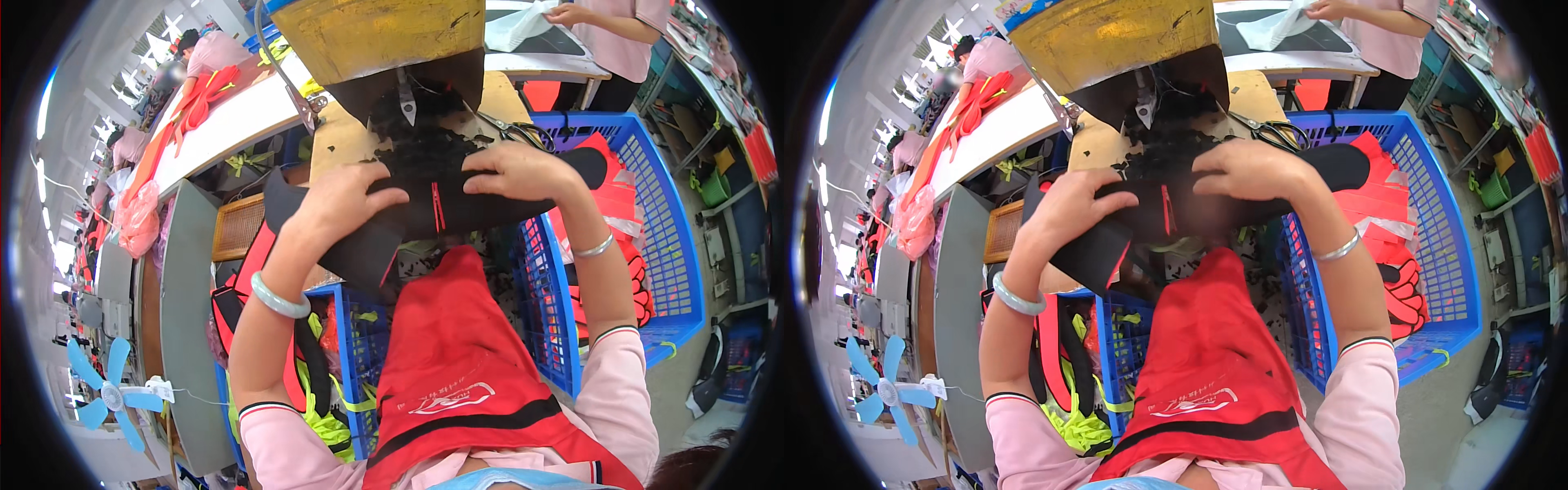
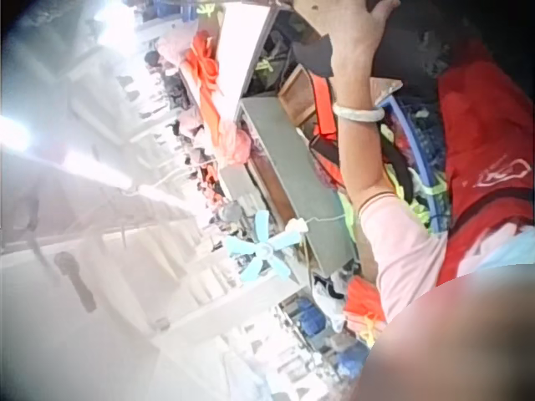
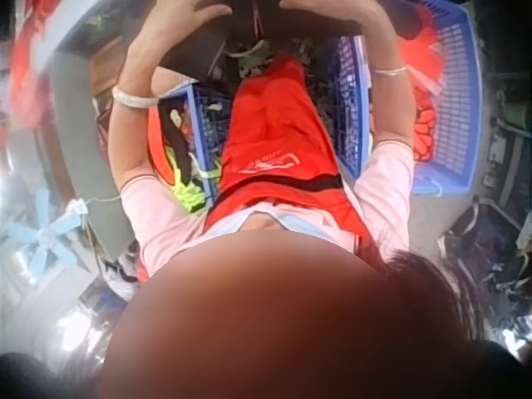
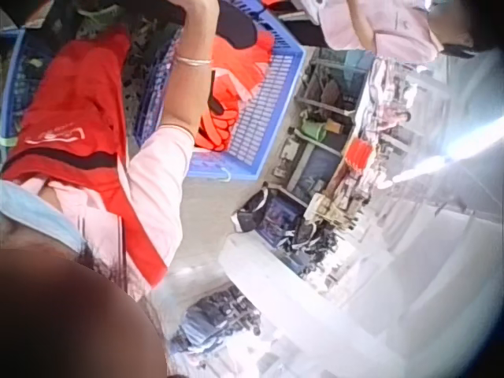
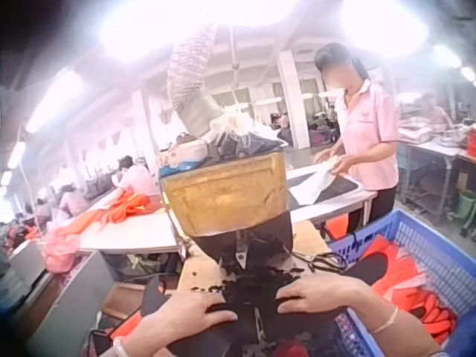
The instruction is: Assembling and processing life jacket components using an industrial machine and scissors at a factory workstation.
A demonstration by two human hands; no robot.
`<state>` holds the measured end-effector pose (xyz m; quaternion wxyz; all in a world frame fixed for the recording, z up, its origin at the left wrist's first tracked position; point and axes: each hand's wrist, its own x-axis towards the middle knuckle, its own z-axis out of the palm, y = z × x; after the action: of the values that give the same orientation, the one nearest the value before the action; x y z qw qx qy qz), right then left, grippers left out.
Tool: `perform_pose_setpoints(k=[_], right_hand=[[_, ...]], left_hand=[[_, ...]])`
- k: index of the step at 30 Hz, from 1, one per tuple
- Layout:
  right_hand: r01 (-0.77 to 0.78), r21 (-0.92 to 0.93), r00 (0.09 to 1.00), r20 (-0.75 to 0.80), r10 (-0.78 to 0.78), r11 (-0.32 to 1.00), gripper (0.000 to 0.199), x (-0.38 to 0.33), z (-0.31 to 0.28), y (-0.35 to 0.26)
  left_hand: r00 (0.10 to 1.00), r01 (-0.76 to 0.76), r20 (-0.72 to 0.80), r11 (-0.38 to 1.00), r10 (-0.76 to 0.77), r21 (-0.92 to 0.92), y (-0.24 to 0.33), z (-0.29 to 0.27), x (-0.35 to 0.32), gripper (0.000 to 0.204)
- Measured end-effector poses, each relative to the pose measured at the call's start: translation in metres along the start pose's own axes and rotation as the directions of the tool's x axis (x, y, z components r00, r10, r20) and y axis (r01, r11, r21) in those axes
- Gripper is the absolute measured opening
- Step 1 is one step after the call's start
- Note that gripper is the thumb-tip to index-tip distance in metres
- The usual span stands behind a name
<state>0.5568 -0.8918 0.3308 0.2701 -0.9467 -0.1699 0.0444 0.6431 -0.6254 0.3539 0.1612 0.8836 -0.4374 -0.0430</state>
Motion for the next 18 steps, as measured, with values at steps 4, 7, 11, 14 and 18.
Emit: perform_pose_setpoints(k=[4, 7, 11, 14, 18], right_hand=[[-0.111, 0.139, 0.982, 0.164, 0.088, 0.984, 0.041, 0.031, -0.008, 0.028], [-0.088, 0.203, 0.991, 0.113, 0.066, 0.975, 0.043, 0.046, -0.006, 0.041], [-0.094, 0.199, 0.987, 0.149, 0.065, 0.975, 0.051, 0.066, -0.007, 0.057], [-0.138, 0.199, 0.982, 0.153, 0.108, 0.970, 0.059, 0.073, -0.009, 0.061], [-0.163, 0.199, 0.977, 0.168, 0.131, 0.966, 0.064, 0.082, -0.009, 0.073]], left_hand=[[0.996, 0.066, 0.065, 0.996, -0.063, -0.057, -0.022, 0.000, 0.030, 0.042], [0.986, 0.081, 0.157, 0.992, -0.065, -0.096, -0.041, -0.003, 0.049, 0.043], [0.963, 0.114, 0.259, 0.985, -0.077, -0.130, -0.059, -0.005, 0.069, 0.048], [0.945, 0.135, 0.313, 0.984, -0.092, -0.120, -0.067, -0.004, 0.080, 0.050], [0.932, 0.175, 0.338, 0.979, -0.131, -0.102, -0.074, -0.004, 0.089, 0.055]])
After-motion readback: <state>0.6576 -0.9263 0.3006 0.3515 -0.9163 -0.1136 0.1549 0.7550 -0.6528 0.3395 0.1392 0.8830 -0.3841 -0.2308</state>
